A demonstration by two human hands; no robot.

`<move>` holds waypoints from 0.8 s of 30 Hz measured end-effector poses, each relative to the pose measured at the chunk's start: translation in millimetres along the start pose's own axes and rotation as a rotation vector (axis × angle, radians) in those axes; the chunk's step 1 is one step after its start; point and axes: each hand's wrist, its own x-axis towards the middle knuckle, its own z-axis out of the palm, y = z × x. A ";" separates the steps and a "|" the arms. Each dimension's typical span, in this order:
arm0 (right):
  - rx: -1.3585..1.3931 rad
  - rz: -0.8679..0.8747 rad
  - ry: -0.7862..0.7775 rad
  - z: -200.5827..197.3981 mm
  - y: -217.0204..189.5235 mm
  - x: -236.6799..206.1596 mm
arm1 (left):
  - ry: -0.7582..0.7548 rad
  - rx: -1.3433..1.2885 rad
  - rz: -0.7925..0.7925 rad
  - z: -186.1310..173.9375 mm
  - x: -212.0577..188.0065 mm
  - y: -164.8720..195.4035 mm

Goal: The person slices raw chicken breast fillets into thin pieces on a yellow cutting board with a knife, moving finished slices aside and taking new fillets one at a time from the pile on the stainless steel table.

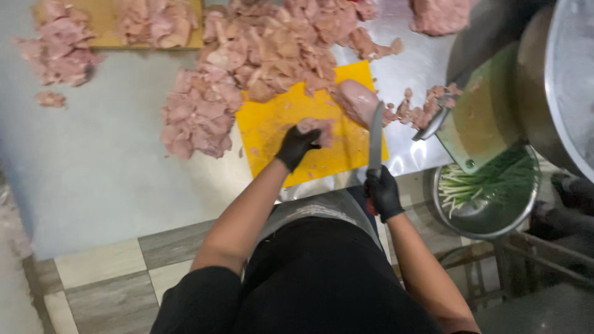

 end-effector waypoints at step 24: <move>0.532 0.080 0.041 51.1 -49.0 45.3 | -0.332 0.097 -0.034 7.6 -44.1 -5.6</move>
